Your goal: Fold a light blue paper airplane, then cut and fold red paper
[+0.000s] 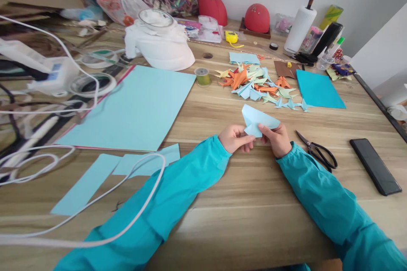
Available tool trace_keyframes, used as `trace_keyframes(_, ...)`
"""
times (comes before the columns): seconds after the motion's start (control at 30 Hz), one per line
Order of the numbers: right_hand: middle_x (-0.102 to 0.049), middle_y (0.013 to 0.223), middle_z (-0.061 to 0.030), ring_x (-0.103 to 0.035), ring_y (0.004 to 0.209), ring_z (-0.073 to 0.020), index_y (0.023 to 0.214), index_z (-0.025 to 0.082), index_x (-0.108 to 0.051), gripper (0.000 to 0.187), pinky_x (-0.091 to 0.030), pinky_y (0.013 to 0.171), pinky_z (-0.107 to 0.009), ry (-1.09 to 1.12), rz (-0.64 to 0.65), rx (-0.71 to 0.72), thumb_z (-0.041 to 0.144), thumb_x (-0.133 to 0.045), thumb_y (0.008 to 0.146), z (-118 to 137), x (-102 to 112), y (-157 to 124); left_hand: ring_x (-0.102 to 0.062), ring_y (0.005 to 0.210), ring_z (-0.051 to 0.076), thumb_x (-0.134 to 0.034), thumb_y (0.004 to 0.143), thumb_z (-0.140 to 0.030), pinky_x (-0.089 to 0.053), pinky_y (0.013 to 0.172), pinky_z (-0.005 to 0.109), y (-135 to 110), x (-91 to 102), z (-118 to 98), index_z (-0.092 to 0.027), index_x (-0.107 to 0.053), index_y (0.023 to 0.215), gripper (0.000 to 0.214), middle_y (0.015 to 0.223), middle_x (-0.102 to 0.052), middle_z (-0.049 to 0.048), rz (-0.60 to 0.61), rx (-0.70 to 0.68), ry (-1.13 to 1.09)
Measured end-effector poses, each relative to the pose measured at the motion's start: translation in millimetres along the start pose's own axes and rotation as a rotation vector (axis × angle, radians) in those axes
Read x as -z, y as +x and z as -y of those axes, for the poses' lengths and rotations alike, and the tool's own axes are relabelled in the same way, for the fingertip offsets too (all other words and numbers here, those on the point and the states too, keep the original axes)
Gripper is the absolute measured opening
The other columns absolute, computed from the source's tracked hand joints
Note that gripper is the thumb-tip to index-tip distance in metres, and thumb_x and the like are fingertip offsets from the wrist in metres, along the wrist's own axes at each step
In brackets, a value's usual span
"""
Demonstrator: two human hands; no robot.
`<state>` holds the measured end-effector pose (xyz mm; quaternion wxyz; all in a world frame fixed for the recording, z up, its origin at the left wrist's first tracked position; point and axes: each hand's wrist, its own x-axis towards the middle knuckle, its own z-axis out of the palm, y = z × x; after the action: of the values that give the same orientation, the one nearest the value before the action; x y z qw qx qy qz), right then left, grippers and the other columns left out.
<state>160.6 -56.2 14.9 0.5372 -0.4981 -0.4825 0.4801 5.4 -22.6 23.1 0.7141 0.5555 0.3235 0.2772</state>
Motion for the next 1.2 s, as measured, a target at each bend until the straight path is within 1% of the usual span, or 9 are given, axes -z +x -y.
trace_keyframes(0.1,-0.053,0.047,0.0014,-0.045,0.040,-0.0084,0.055,0.015,-0.056,0.039,-0.037,0.040,-0.022,-0.060,0.067,-0.010,0.050,-0.065,0.068,2.8,-0.7,-1.3,-0.055,0.038,0.010,-0.075,0.055,-0.043,-0.043,0.037,0.020,0.0,0.6,-0.5,-0.010,-0.058,0.060,0.037,0.047,-0.061,0.0016,-0.003,-0.009,-0.003)
trace_keyframes(0.23,-0.050,0.044,0.0022,-0.043,0.040,-0.0075,0.052,0.015,-0.054,0.041,-0.035,0.041,-0.021,-0.163,0.178,0.037,0.050,-0.063,0.070,3.3,-1.6,-2.8,-0.056,0.038,0.011,-0.075,0.055,-0.044,-0.042,0.037,0.019,0.7,0.6,-0.5,-0.010,-0.056,0.055,0.038,0.047,-0.060,0.0021,0.008,-0.018,0.006)
trace_keyframes(0.43,-0.045,0.041,0.0047,-0.036,0.036,-0.0052,0.052,0.015,-0.055,0.041,-0.030,0.037,-0.020,-0.131,0.163,0.036,0.052,-0.066,0.067,1.9,-1.3,-2.8,-0.055,0.038,0.010,-0.074,0.055,-0.043,-0.040,0.036,0.019,0.4,-0.5,-1.0,-0.011,-0.055,0.053,0.037,0.044,-0.058,0.0012,0.014,-0.029,0.003)
trace_keyframes(0.6,-0.050,0.040,0.0004,-0.043,0.035,-0.0074,0.048,0.014,-0.055,0.053,-0.033,0.036,-0.020,-0.124,0.122,-0.089,0.061,-0.054,0.072,5.9,-1.0,-2.3,-0.055,0.038,0.011,-0.073,0.058,-0.041,-0.041,0.037,0.020,0.0,-0.9,-0.2,-0.010,-0.058,0.060,0.034,0.047,-0.060,0.0017,-0.014,-0.051,-0.004)
trace_keyframes(0.77,-0.050,0.044,0.0042,-0.042,0.036,-0.0062,0.059,0.015,-0.055,0.039,-0.034,0.035,-0.018,-0.071,0.223,-0.025,0.052,-0.064,0.068,6.5,-3.7,-2.3,-0.054,0.038,0.009,-0.073,0.058,-0.042,-0.040,0.038,0.019,0.6,-3.1,3.5,-0.011,-0.055,0.055,0.035,0.044,-0.058,0.0007,-0.023,-0.038,0.033)
trace_keyframes(0.93,-0.051,0.045,0.0040,-0.042,0.038,-0.0061,0.063,0.015,-0.056,0.034,-0.035,0.036,-0.018,-0.114,0.276,0.017,0.048,-0.065,0.069,5.0,-2.3,-3.7,-0.053,0.039,0.009,-0.074,0.056,-0.043,-0.039,0.039,0.019,-0.2,-3.7,5.6,-0.011,-0.055,0.055,0.037,0.043,-0.058,0.0001,-0.012,-0.019,0.042)
trace_keyframes(1.03,-0.049,0.042,0.0044,-0.040,0.036,-0.0052,0.057,0.015,-0.056,0.037,-0.032,0.034,-0.018,-0.105,0.256,0.028,0.049,-0.064,0.069,4.8,-1.9,-4.2,-0.053,0.038,0.009,-0.073,0.056,-0.045,-0.039,0.039,0.019,-1.1,-3.6,4.4,-0.011,-0.054,0.055,0.039,0.043,-0.057,0.0000,0.019,-0.028,0.028)
trace_keyframes(1.13,-0.043,0.034,0.0041,-0.036,0.030,-0.0041,0.043,0.015,-0.050,0.050,-0.027,0.032,-0.018,-0.128,0.195,-0.018,0.055,-0.059,0.071,5.0,-1.9,-4.1,-0.053,0.037,0.009,-0.072,0.058,-0.046,-0.039,0.039,0.020,-0.9,-3.4,2.7,-0.011,-0.055,0.056,0.039,0.043,-0.058,0.0002,0.031,-0.032,0.017)
trace_keyframes(1.2,-0.043,0.032,0.0028,-0.035,0.029,-0.0041,0.038,0.015,-0.047,0.056,-0.027,0.031,-0.019,-0.143,0.167,-0.050,0.059,-0.057,0.071,5.7,-1.6,-3.9,-0.054,0.038,0.009,-0.071,0.059,-0.044,-0.039,0.039,0.020,-0.5,-2.7,1.7,-0.011,-0.057,0.057,0.037,0.046,-0.060,0.0014,0.035,-0.035,0.017)
